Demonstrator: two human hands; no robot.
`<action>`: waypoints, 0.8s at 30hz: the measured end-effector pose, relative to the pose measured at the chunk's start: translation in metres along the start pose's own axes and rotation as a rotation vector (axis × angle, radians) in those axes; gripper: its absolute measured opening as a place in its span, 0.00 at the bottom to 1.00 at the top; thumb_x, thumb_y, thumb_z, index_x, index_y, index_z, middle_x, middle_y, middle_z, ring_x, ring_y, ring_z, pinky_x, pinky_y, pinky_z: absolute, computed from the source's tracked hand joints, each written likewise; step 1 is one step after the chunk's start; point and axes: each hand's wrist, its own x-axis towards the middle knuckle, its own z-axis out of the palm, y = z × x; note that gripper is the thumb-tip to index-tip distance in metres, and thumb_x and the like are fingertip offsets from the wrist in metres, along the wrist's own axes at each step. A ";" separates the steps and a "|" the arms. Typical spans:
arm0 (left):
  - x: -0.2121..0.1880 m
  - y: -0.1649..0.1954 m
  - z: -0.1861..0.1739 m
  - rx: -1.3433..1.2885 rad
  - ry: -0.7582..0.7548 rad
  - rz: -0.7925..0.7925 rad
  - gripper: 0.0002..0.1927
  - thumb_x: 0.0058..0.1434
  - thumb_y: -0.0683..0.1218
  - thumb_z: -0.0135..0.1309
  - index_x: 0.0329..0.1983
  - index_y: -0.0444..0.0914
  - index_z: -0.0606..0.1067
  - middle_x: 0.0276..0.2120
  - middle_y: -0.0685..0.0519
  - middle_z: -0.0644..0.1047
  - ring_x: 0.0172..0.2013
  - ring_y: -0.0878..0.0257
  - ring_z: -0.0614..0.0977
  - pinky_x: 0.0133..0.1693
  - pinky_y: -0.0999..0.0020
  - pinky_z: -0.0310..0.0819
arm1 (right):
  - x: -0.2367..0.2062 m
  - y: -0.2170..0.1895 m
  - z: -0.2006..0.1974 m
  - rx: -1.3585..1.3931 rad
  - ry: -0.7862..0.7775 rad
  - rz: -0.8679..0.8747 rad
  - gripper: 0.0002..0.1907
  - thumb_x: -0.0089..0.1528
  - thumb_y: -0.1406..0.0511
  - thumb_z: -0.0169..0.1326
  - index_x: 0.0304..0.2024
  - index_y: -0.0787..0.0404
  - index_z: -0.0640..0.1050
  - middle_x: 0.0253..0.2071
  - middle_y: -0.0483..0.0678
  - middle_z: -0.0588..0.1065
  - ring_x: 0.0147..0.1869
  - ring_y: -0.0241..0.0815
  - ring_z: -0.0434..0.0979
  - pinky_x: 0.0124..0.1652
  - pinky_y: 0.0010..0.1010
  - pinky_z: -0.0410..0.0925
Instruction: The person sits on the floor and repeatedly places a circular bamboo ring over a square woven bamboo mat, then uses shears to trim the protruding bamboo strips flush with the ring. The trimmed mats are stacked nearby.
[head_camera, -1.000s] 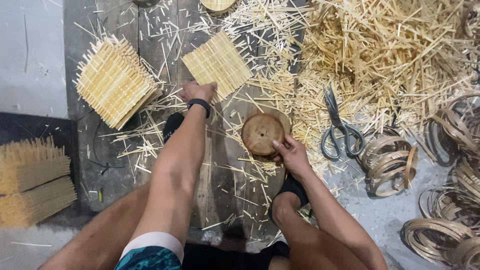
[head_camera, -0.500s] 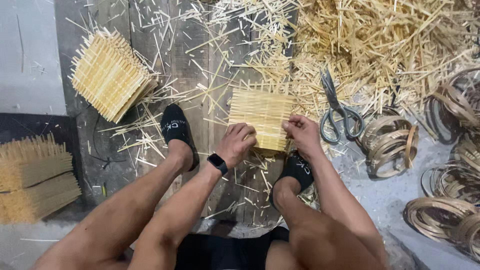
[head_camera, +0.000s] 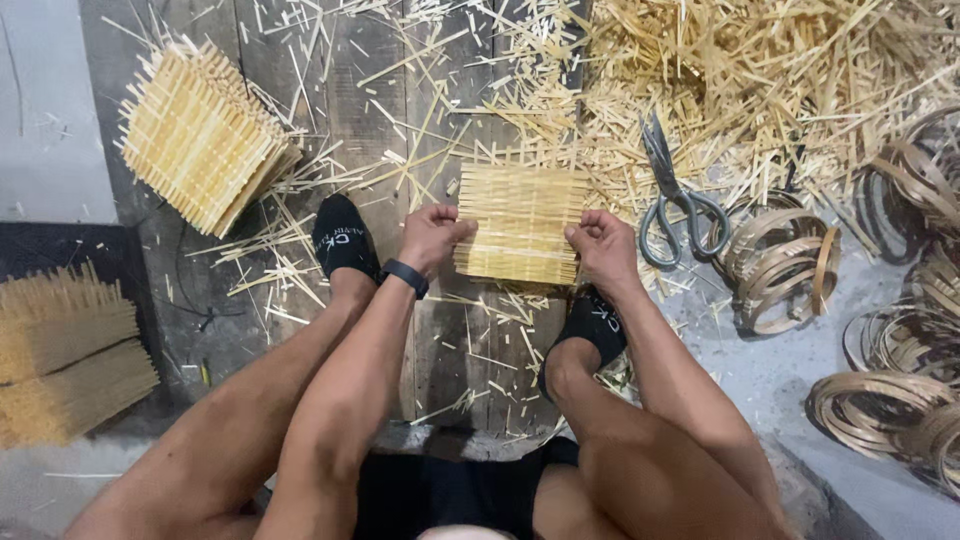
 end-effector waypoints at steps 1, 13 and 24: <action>-0.001 -0.001 0.001 0.016 0.015 0.002 0.17 0.49 0.37 0.71 0.40 0.32 0.77 0.28 0.53 0.78 0.27 0.67 0.77 0.30 0.74 0.73 | 0.000 0.001 0.001 0.010 -0.004 -0.013 0.07 0.63 0.72 0.60 0.43 0.67 0.77 0.34 0.41 0.78 0.34 0.25 0.74 0.36 0.17 0.68; -0.039 0.024 -0.003 0.094 0.005 -0.003 0.32 0.53 0.40 0.68 0.60 0.31 0.69 0.33 0.53 0.78 0.30 0.66 0.77 0.30 0.73 0.72 | -0.040 0.003 -0.108 -0.227 0.599 -0.336 0.16 0.63 0.71 0.63 0.52 0.60 0.76 0.48 0.45 0.76 0.50 0.35 0.76 0.46 0.27 0.70; -0.055 0.059 -0.018 0.025 0.345 0.480 0.26 0.62 0.41 0.67 0.60 0.32 0.71 0.46 0.49 0.77 0.44 0.63 0.80 0.45 0.70 0.78 | -0.129 -0.042 -0.271 -1.196 0.757 -0.350 0.02 0.61 0.71 0.62 0.35 0.59 0.84 0.39 0.54 0.77 0.43 0.56 0.77 0.44 0.44 0.71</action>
